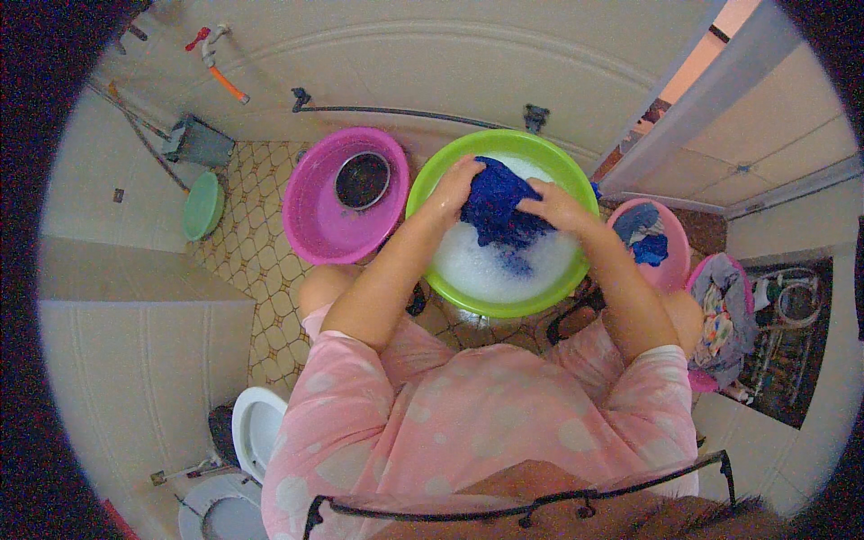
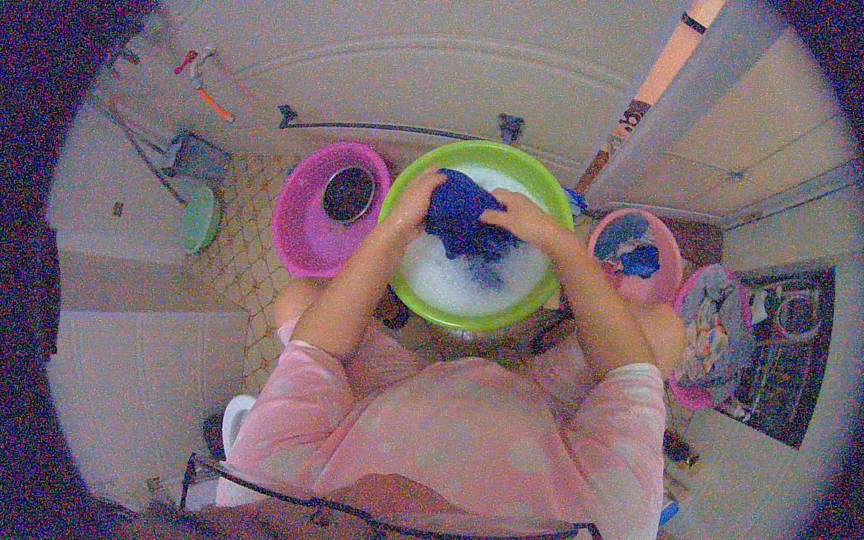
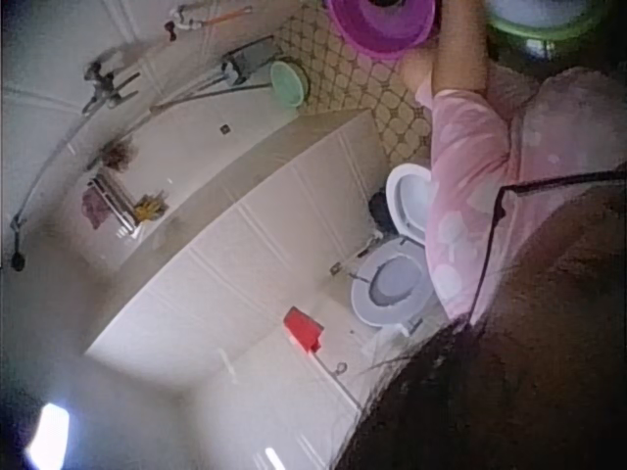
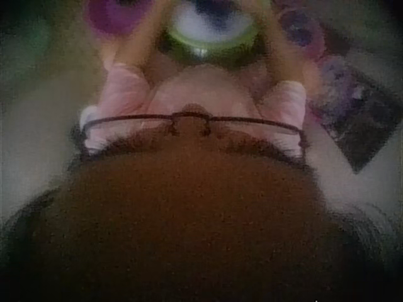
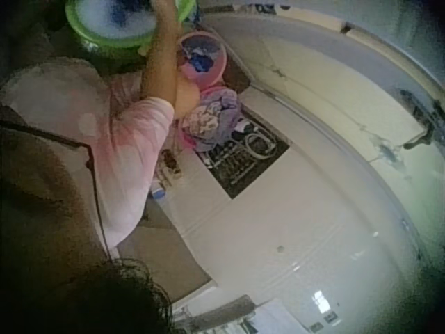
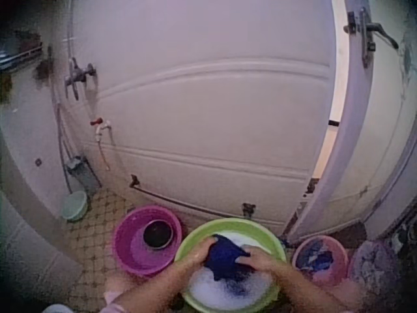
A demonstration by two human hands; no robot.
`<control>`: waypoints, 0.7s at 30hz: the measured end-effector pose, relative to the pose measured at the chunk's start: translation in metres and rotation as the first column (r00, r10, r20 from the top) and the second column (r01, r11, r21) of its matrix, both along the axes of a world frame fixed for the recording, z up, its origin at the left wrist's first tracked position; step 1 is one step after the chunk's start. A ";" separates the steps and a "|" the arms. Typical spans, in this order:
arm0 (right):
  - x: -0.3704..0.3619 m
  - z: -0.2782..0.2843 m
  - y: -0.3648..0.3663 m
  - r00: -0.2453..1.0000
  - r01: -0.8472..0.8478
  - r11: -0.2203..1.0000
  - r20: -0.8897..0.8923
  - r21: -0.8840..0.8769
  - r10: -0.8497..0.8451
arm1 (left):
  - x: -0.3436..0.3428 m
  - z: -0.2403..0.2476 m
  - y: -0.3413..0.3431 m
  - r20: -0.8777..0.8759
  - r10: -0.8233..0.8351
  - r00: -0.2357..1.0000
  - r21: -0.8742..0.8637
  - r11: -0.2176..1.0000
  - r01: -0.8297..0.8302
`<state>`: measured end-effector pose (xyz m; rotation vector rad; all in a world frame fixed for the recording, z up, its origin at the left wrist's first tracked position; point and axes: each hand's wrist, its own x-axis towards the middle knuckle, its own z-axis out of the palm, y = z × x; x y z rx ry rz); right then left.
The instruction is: The person hand-washes a blue garment in a green basin filled with soapy water. They repeatedly submerge, scrub, and wring the item by hand, keeping it within the basin throughout the clip.
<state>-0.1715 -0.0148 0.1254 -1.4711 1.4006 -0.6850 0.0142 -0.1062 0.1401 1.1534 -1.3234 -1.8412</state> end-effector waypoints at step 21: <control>0.018 0.003 -0.004 0.809 0.544 0.688 0.082 -0.480 -0.582 | -0.030 0.002 0.040 -0.239 -0.026 0.971 -0.041 0.999 0.017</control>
